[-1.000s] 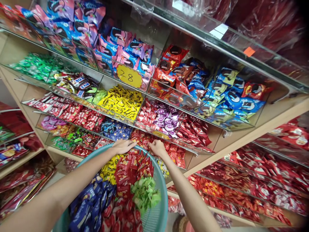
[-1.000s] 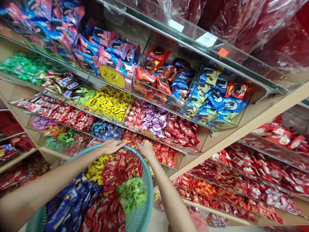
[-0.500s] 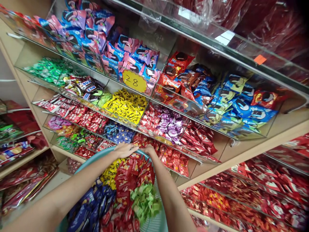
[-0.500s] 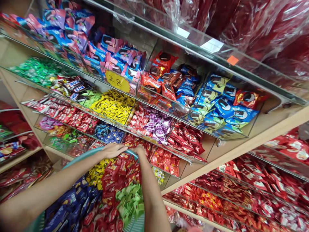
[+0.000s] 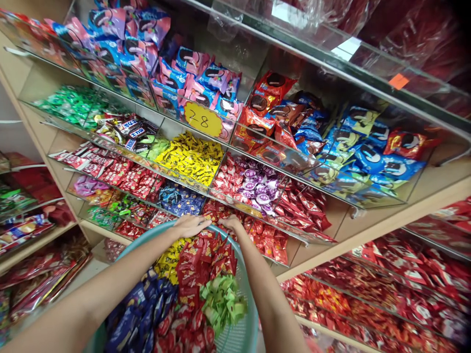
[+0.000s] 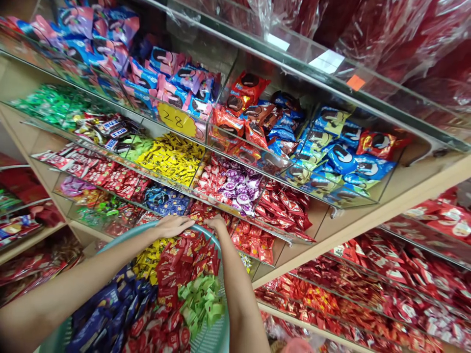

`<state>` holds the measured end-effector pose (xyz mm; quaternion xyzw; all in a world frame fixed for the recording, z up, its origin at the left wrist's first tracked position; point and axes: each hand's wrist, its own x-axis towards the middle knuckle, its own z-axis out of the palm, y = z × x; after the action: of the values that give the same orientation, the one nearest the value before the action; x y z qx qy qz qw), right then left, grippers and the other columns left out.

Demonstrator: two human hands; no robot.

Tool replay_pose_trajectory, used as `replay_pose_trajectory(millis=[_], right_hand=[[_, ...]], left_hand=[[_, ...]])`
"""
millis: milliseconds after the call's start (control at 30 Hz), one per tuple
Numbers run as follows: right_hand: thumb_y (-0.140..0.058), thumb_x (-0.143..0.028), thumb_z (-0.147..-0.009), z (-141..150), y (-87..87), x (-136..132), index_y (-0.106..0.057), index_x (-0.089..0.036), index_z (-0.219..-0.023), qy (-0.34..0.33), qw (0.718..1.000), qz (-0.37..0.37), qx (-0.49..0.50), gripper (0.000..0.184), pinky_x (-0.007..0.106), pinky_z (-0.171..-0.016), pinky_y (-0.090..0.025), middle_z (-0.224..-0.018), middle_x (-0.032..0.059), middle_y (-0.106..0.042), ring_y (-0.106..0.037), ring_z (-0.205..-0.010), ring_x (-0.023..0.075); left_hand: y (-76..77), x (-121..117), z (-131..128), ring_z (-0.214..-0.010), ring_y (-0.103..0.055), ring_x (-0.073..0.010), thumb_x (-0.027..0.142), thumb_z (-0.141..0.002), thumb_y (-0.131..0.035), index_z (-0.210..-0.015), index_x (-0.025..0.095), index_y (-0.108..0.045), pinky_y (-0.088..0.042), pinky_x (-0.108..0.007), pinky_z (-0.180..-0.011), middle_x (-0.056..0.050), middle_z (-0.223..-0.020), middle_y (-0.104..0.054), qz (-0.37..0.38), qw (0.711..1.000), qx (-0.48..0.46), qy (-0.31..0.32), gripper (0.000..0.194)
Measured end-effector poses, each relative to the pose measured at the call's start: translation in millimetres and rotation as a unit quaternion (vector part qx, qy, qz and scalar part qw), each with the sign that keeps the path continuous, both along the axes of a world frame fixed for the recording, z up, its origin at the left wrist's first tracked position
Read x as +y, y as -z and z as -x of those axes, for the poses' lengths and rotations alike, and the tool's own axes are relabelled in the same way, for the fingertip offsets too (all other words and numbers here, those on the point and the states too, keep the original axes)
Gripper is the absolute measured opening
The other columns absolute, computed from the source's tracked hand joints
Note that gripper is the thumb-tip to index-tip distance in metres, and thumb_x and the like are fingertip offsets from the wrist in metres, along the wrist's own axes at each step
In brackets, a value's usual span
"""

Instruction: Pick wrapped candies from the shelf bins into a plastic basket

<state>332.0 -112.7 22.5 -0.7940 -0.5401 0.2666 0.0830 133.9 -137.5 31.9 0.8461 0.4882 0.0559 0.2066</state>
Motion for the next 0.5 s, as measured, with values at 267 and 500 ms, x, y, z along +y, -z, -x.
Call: replay_pose_trajectory(millis=[267,500], right_hand=[[-0.06,-0.046,-0.064,-5.0,-49.5,-64.4,-0.051,-0.02,-0.075,-0.048,0.985,-0.163,0.017,0.03,0.022,-0.053,-0.037,-0.069,-0.0003,-0.059,-0.054,-0.063,0.0138],[-0.055,-0.035,-0.074,32.8,-52.6,-141.4,-0.046,-0.021,-0.091,-0.248,0.943,-0.216,-0.058,0.023,0.027,-0.063,-0.037,-0.077,0.0011,-0.059,-0.055,-0.071,0.0178]], left_hand=[[0.6,1.3,-0.5,-0.1,-0.055,-0.0306,0.072,-0.078,-0.004,-0.106,0.029,-0.06,-0.039,-0.044,-0.087,-0.006,-0.11,-0.061,-0.004,1.0,0.002,0.006,0.076],[-0.6,4.4,3.6,-0.104,-0.054,-0.0278,0.072,-0.078,-0.005,-0.109,0.03,-0.059,-0.038,-0.04,-0.09,-0.005,-0.113,-0.06,0.034,0.999,-0.012,0.013,0.076]])
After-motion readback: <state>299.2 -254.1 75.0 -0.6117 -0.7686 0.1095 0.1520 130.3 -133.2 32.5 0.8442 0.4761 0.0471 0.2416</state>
